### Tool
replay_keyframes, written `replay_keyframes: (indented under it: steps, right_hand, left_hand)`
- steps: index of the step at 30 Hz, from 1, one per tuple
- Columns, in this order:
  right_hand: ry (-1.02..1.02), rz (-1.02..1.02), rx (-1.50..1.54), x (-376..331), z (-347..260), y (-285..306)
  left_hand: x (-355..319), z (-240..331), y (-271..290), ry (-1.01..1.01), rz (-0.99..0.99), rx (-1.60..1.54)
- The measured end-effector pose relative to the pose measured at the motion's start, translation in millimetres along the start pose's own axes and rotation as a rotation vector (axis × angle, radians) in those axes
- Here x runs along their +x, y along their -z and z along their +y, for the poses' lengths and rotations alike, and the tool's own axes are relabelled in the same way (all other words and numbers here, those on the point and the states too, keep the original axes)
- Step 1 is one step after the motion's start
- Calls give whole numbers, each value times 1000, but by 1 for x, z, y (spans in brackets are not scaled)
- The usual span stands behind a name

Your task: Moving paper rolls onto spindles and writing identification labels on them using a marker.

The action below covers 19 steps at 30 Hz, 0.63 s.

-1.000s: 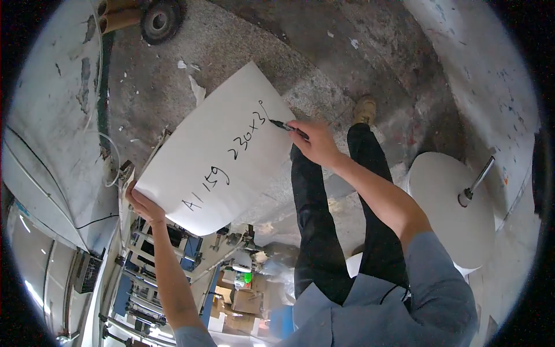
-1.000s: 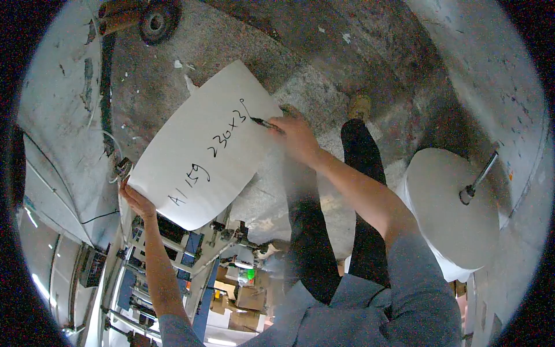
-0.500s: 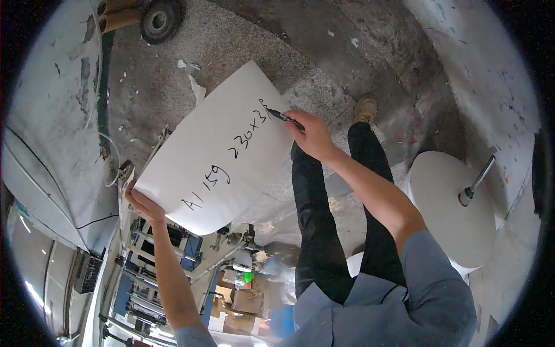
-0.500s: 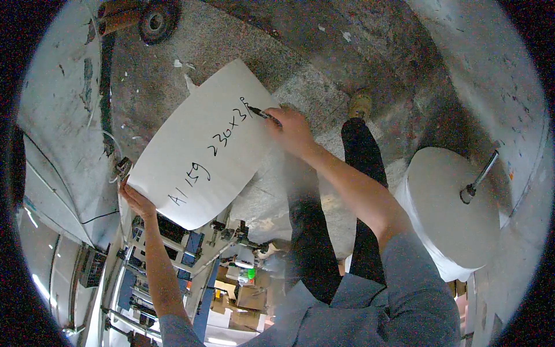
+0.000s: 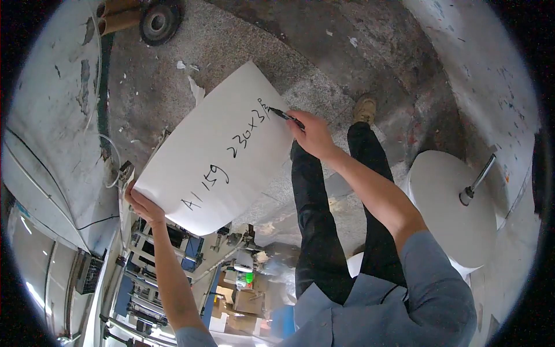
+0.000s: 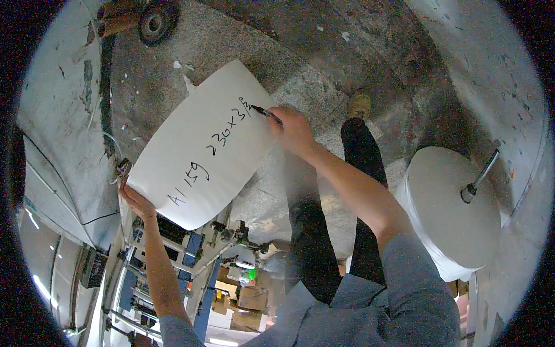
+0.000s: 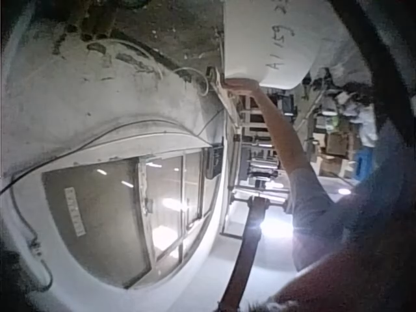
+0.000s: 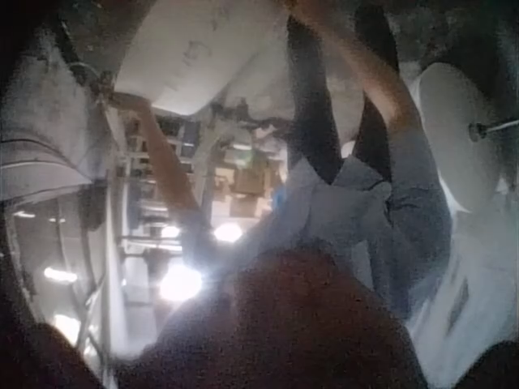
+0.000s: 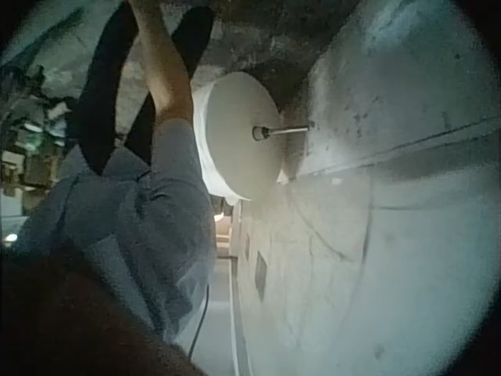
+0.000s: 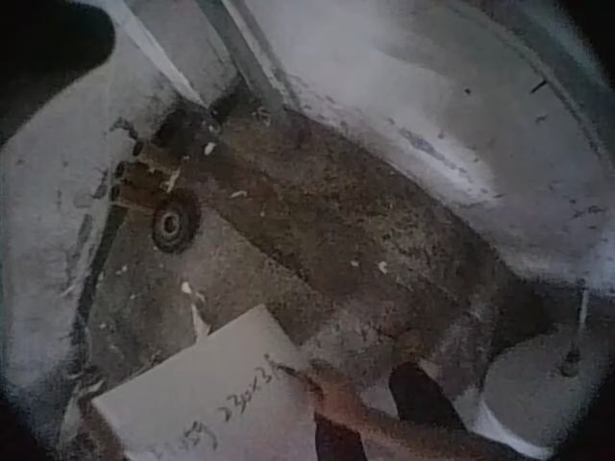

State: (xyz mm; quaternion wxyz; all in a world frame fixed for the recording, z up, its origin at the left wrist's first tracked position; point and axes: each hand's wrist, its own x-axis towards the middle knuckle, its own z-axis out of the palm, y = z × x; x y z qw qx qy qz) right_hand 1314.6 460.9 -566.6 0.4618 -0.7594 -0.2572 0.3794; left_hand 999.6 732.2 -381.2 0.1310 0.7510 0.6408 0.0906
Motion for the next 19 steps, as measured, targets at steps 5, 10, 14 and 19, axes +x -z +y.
replay_keyframes:
  steps: [5,10,14,19]
  right_hand:
    - [36,-83,-51,-23,-8,21]
    - [-47,-124,-51,-41,-33,55]
    - [-72,-145,-176,-74,-66,101]
    - [-25,-69,-199,-107,-105,159]
  left_hand:
    - [0,-8,-1,20,12,-15]
    - [2,-9,8,-85,-5,20]
    - [5,-3,15,-98,-12,90]
    - [8,15,46,6,-160,163]
